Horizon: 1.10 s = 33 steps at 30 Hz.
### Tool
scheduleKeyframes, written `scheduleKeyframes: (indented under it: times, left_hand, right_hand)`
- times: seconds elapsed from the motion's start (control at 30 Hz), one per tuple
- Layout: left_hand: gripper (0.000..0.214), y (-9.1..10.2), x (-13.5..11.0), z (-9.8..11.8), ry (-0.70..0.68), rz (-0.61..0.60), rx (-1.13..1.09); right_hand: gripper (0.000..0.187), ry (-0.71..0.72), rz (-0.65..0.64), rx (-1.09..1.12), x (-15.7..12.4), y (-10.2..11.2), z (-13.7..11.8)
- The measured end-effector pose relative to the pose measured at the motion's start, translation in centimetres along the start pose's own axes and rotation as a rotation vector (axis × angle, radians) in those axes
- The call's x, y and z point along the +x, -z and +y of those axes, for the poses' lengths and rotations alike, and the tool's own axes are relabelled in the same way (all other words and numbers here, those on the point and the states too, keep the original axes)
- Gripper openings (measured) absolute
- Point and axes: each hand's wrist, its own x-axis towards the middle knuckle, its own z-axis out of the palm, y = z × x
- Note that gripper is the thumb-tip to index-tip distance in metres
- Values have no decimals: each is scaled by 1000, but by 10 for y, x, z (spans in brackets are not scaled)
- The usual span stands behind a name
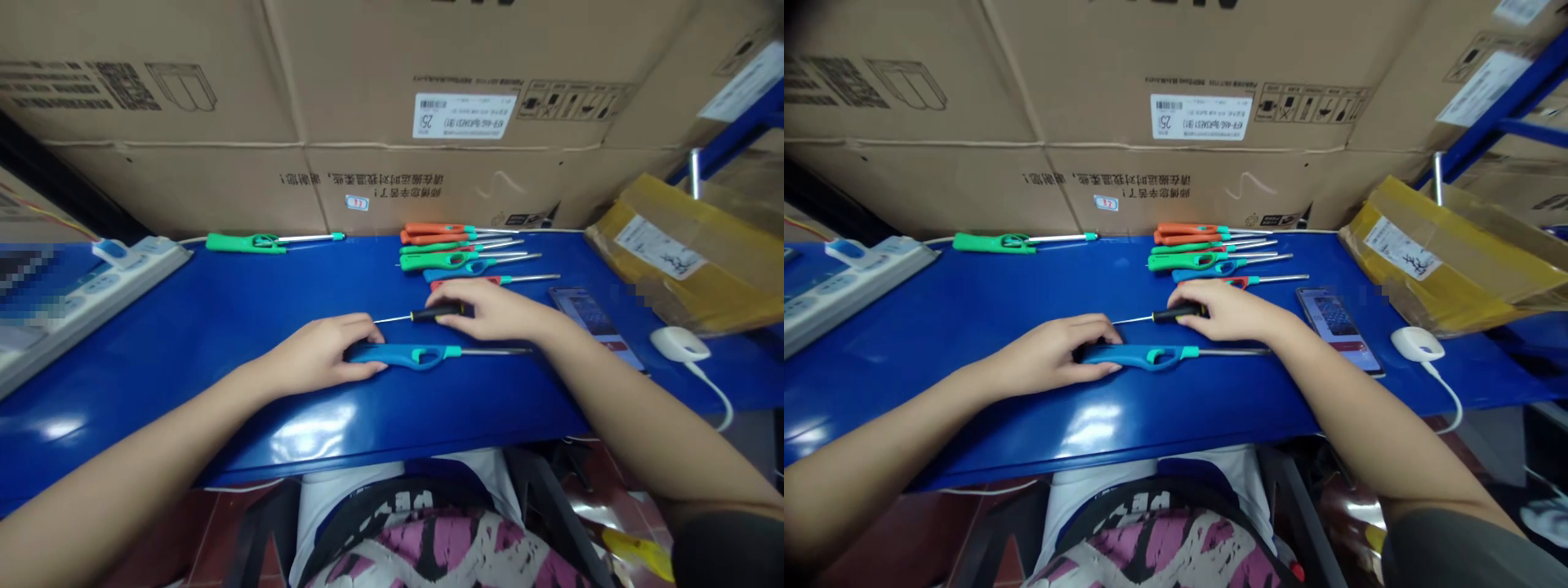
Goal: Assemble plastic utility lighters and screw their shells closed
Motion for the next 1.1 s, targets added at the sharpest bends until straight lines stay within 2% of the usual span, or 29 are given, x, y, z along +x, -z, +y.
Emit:
scheduleKeyframes:
  times: [0.13,0.2,0.23,0.4,0.6,0.8,1.03,1.1]
  left_hand:
    - [26,19,0,-11,-5,-126,-205]
    - [25,25,1,-18,45,-133,-369]
    - [26,27,2,-22,116,-73,-474]
    - [53,24,8,-35,232,127,-565]
    - [61,29,28,-36,287,447,-687]
    - [61,34,77,-43,252,577,-518]
    - [31,13,148,-46,73,549,-161]
    - [35,5,163,-49,27,538,-74]
  right_hand:
    - [23,25,-39,-58,-1,-6,3]
    - [23,35,-26,-85,-1,-9,5]
    - [22,38,-20,-96,-1,-10,6]
    - [15,29,-1,-135,2,-13,9]
    - [18,-27,3,-150,3,-13,12]
    - [34,-100,40,-246,3,-14,6]
    - [45,-177,60,-378,1,-11,0]
    - [53,-215,67,-404,0,-9,-1]
